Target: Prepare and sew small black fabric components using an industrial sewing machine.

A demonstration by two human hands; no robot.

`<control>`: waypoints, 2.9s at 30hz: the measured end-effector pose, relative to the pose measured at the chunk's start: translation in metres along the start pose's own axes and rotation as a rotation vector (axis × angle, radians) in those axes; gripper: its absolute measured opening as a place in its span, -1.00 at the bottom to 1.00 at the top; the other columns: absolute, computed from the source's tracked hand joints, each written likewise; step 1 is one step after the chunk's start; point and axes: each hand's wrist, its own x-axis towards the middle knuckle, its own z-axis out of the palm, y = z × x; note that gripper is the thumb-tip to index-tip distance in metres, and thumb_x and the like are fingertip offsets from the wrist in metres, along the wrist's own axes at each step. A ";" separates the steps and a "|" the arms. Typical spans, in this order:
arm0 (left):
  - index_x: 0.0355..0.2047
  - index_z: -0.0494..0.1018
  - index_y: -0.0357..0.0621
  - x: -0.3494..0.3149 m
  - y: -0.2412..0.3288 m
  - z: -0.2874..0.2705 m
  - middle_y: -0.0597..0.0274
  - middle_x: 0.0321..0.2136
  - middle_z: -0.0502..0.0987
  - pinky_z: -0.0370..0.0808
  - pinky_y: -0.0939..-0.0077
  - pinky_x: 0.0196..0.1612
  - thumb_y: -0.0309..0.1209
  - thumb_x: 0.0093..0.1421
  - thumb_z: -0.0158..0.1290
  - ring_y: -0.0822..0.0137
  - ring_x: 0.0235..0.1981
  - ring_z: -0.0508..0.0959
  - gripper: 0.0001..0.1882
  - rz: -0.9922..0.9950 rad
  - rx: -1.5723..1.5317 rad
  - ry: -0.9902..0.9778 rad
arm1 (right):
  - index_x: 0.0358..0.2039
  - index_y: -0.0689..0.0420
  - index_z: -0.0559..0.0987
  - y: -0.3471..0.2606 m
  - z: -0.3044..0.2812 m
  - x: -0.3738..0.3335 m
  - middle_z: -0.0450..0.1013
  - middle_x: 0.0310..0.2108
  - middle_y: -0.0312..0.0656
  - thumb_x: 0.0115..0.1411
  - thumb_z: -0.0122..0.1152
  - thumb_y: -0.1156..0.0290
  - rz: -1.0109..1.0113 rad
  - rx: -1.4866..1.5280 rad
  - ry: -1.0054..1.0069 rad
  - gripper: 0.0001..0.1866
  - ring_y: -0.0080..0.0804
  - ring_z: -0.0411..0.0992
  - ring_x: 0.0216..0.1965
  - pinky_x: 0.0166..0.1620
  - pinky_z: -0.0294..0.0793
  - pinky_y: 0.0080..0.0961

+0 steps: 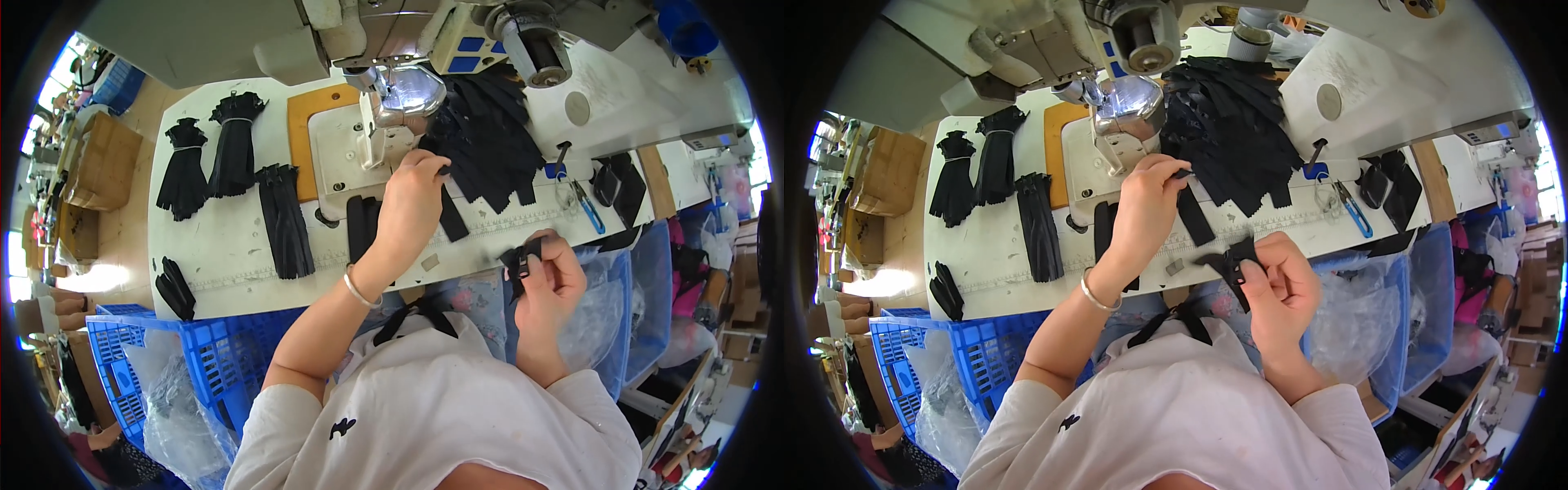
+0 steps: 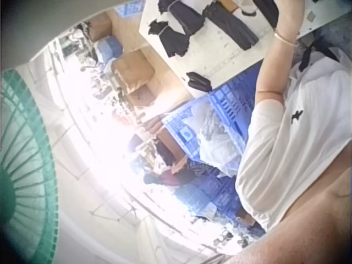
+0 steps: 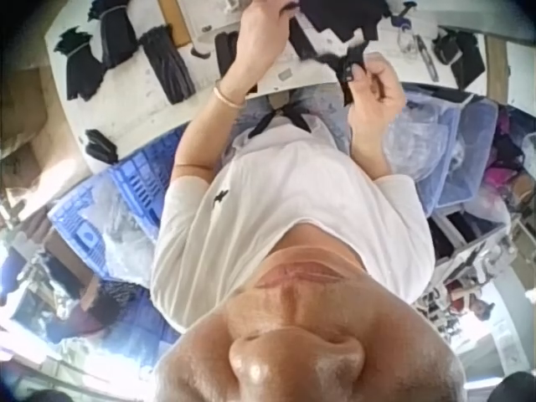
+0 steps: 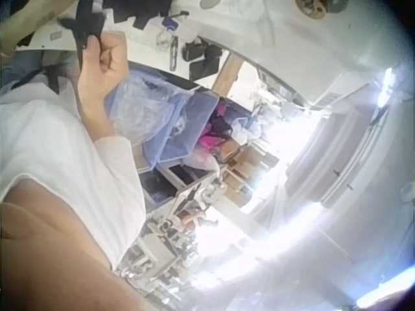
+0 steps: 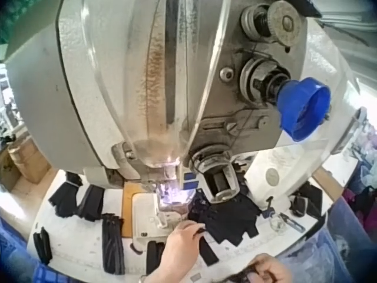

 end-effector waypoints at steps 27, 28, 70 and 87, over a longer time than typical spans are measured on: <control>-0.43 0.48 -0.29 -0.083 0.025 -0.071 0.33 -0.49 0.50 0.43 0.72 -0.38 -0.60 0.04 0.22 0.60 -0.46 0.47 -0.89 -0.350 -0.653 0.085 | -0.46 0.23 0.48 0.036 0.016 -0.029 0.39 -0.53 -0.17 0.03 0.24 0.59 0.136 -0.476 -0.458 -0.91 -0.45 0.37 -0.51 -0.36 0.34 -0.55; -0.44 0.48 -0.30 -0.086 0.022 -0.070 0.32 -0.48 0.50 0.43 0.73 -0.38 -0.60 0.04 0.22 0.60 -0.46 0.47 -0.88 -0.355 -0.601 0.070 | -0.45 0.24 0.48 0.036 0.015 -0.025 0.40 -0.54 -0.20 0.04 0.24 0.57 0.179 -0.484 -0.508 -0.91 -0.49 0.37 -0.51 -0.36 0.34 -0.55; -0.17 0.49 -0.38 -0.059 0.036 -0.083 0.19 -0.32 0.58 0.50 0.68 -0.18 -0.64 0.09 0.15 0.50 -0.30 0.54 -0.74 -0.319 -0.649 0.184 | -0.34 0.26 0.57 0.044 0.061 0.016 0.46 -0.53 -0.37 0.10 0.28 0.50 0.406 -0.071 -0.301 -0.87 -0.76 0.34 -0.49 -0.41 0.32 -0.77; -0.24 0.51 -0.34 -0.034 0.034 -0.091 0.21 -0.36 0.58 0.49 0.70 -0.23 -0.63 0.08 0.17 0.52 -0.36 0.54 -0.80 -0.408 -0.957 0.179 | -0.39 0.26 0.60 0.019 0.066 0.040 0.47 -0.57 -0.35 0.12 0.27 0.43 0.233 -0.230 -0.413 -0.86 -0.75 0.29 -0.54 -0.47 0.27 -0.73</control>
